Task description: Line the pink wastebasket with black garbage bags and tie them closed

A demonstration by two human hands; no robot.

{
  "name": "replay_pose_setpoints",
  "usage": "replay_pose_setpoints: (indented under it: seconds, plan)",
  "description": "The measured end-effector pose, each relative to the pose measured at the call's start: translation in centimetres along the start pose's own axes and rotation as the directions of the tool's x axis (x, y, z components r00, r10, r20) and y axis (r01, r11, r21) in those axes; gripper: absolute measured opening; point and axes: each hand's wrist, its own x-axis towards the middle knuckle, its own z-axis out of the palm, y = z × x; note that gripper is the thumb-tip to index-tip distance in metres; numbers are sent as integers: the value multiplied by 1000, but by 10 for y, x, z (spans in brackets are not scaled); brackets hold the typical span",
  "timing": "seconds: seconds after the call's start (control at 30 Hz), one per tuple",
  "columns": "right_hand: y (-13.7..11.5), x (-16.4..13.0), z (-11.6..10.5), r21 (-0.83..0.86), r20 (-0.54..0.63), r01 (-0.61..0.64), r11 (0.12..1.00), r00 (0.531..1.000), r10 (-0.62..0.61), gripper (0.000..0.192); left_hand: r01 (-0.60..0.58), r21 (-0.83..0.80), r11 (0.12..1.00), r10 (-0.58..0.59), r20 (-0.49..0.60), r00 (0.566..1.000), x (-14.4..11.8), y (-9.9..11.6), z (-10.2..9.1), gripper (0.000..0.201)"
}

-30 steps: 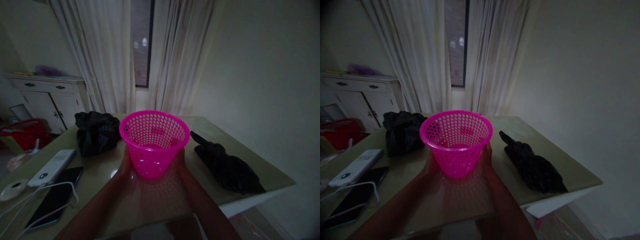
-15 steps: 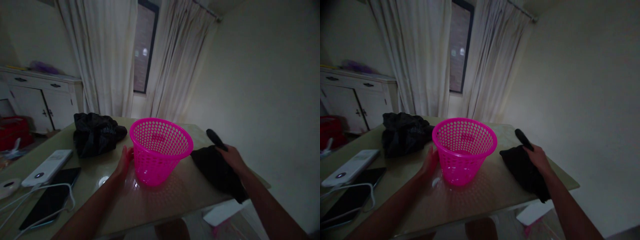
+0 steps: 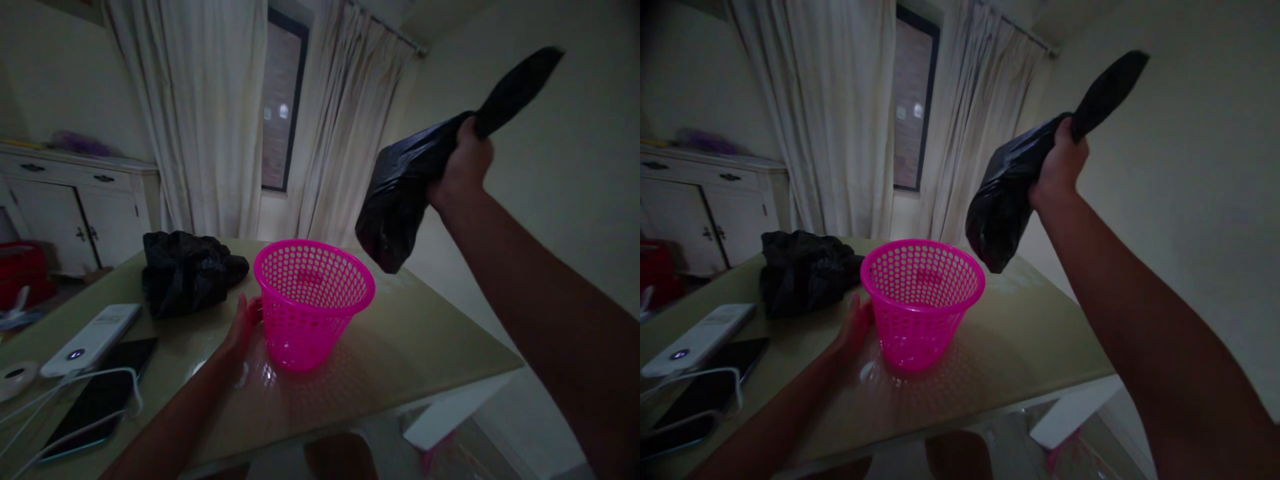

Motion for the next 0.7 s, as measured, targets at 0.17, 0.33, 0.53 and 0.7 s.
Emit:
replay_pose_setpoints:
  seconds: [0.17,0.33,0.53,0.7]
  plan:
    - [5,-91,42,192,126,-340,921,939,320,19,-55,48,997,59,-85,995,0,-2,2,91]
    - [15,-162,46,-43,549,-474,880,724,417,17,-346,158,925,379,-333,863,-5,23,6,76]
    - [16,-207,65,-273,785,-575,772,330,524,16,-666,472,578,816,-335,471,-52,131,75,36]
    - [3,-213,79,-121,782,-724,680,352,514,24,-691,694,202,554,501,665,-65,186,149,30]
